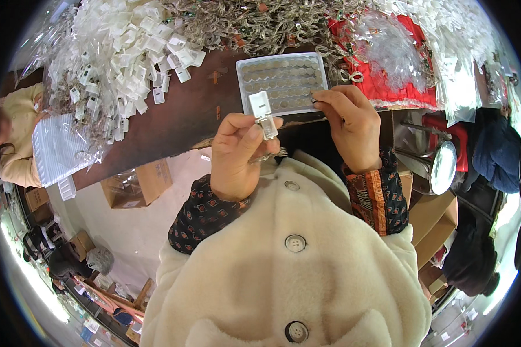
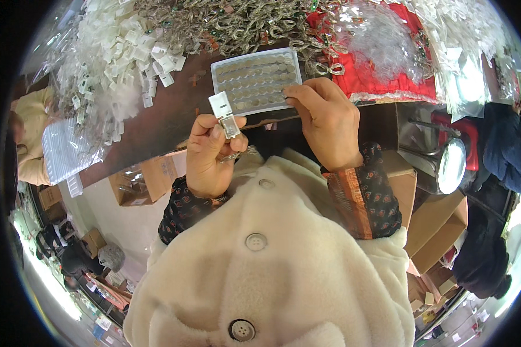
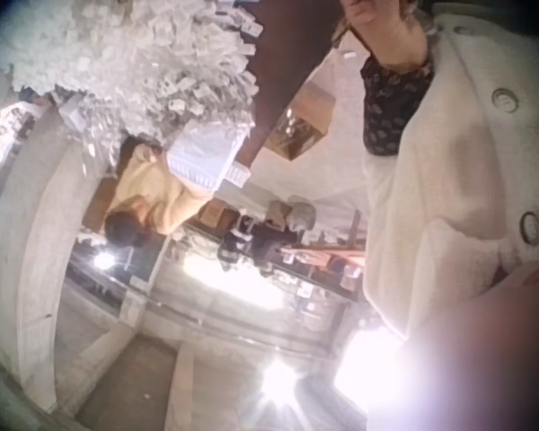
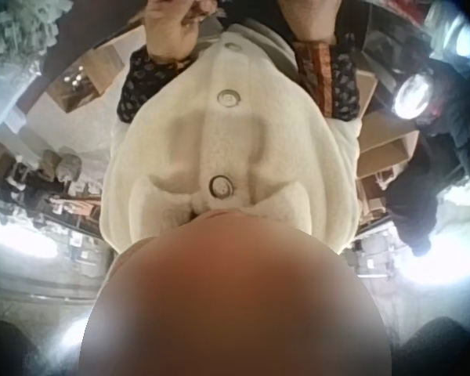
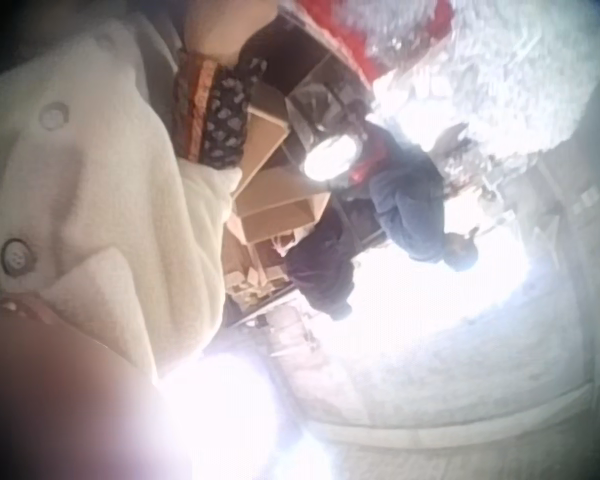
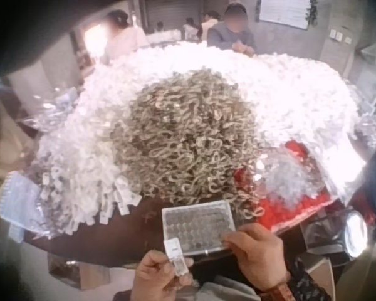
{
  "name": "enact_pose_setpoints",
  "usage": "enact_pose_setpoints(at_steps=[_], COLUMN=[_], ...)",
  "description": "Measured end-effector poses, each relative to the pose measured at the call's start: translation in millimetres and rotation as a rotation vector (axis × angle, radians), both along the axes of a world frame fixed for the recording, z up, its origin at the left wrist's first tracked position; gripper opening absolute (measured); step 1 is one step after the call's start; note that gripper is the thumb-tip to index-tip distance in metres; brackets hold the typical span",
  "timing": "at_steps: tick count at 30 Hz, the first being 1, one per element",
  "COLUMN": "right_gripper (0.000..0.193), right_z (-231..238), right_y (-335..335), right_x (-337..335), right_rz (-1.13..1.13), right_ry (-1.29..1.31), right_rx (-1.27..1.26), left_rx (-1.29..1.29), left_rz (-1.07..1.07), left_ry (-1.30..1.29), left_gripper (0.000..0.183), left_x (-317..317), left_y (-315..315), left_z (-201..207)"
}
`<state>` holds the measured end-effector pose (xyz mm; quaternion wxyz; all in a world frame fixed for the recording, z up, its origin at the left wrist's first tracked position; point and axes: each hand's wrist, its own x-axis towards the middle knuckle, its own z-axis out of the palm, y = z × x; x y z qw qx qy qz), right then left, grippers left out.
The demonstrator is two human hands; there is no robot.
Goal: The person repeatedly picks small white plastic LED modules and metal contacts from a tray, inserts the contacts into the modules, and tests each unit by pressing it to light up. The person places tested units back on the table and continues the cycle.
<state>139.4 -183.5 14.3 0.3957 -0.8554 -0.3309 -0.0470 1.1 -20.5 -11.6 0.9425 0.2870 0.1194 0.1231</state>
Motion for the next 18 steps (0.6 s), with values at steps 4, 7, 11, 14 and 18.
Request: enact_pose_setpoints(at_steps=[4, 7, 11, 14, 18], right_gripper=[0.019, 0.022, 0.031, 0.034, 0.036], right_z=[14, 28, 37, 35, 30], right_y=[4, 7, 12, 15, 16], right_x=[-1, -15, -28, -31, -28], right_rz=[0.065, 0.187, 0.284, 0.260, 0.303], right_ry=[-0.015, -0.058, -0.131, -0.137, -0.251], right_rx=[0.053, 0.180, 0.183, 0.219, 0.252], left_rx=[-0.044, -0.075, -0.028, -0.041, -0.063], left_rz=[0.004, 0.008, 0.003, -0.001, -0.032], left_ry=[0.008, -0.002, 0.000, 0.006, -0.019], left_gripper=[0.014, 0.016, 0.018, 0.019, 0.018], left_x=[6, 9, 8, 5, 4], left_y=[-6, -11, -15, -14, -13], left_z=[2, 4, 10, 12, 10])
